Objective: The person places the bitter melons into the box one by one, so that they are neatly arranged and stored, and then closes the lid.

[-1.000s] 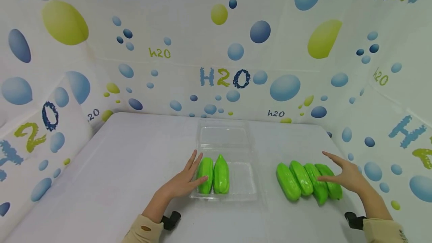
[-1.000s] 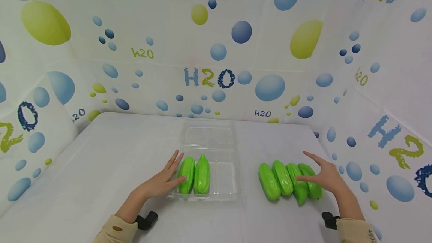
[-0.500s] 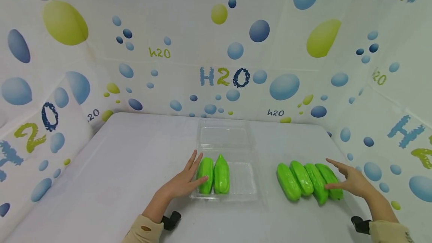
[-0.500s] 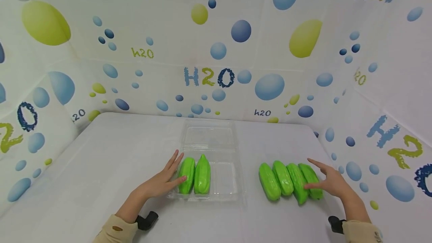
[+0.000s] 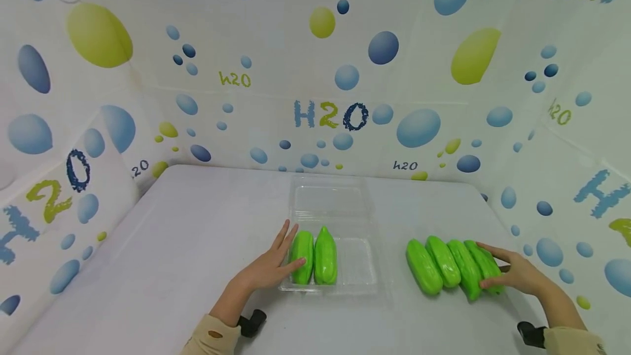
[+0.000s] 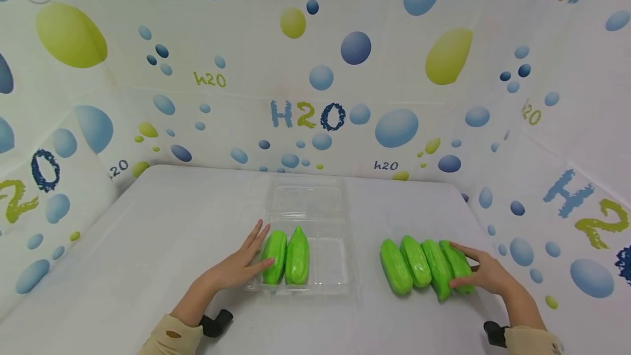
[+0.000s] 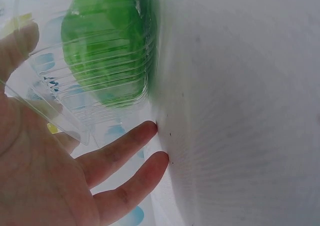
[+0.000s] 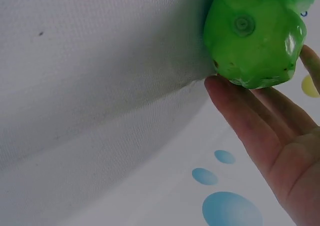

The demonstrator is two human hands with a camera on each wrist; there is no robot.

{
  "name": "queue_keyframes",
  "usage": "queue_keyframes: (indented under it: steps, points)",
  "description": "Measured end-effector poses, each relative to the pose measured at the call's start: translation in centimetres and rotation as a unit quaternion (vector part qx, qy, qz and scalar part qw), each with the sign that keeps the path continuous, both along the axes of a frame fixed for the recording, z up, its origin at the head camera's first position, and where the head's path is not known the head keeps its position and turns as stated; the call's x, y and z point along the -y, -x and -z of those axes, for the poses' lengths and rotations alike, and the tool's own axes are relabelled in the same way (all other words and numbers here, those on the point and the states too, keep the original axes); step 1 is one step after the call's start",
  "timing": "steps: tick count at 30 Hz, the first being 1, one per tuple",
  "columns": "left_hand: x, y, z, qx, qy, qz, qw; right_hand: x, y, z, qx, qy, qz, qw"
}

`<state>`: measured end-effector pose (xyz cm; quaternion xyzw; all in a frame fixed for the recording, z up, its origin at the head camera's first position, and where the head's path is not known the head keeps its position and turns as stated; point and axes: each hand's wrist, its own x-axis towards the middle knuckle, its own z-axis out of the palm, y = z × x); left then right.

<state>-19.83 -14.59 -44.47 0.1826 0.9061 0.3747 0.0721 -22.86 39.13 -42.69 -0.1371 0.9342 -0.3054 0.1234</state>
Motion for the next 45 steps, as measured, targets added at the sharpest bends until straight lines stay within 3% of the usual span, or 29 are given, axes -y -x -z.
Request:
queue_keyframes:
  steps: [7, 13, 20, 28, 33, 45]
  points:
    - [-0.1, 0.0, 0.1, 0.000, 0.001, 0.004, 1.0000, -0.3, -0.6, -0.1, 0.039, 0.013, 0.008, 0.9991]
    - [-0.3, 0.1, 0.0, -0.002, -0.007, 0.008, 0.9999, -0.5, -0.6, 0.0, 0.040, 0.022, 0.001, 0.9989]
    - [-0.3, 0.5, 0.2, -0.007, 0.002, 0.011, 0.9999, -0.7, -0.5, 0.2, 0.061, 0.019, 0.024, 0.9977]
    - [-0.2, 0.4, 0.0, -0.003, 0.001, 0.001, 1.0000, -0.5, -0.1, 0.2, 0.041, -0.010, 0.041, 0.9983]
    - [-0.3, 0.4, 0.0, -0.001, -0.002, 0.009, 1.0000, -0.8, -0.7, -0.1, 0.033, -0.022, 0.064, 0.9972]
    - [-0.1, 0.1, -0.3, 0.005, -0.004, 0.008, 1.0000, 0.1, -1.3, -1.3, 0.004, -0.003, 0.086, 0.9963]
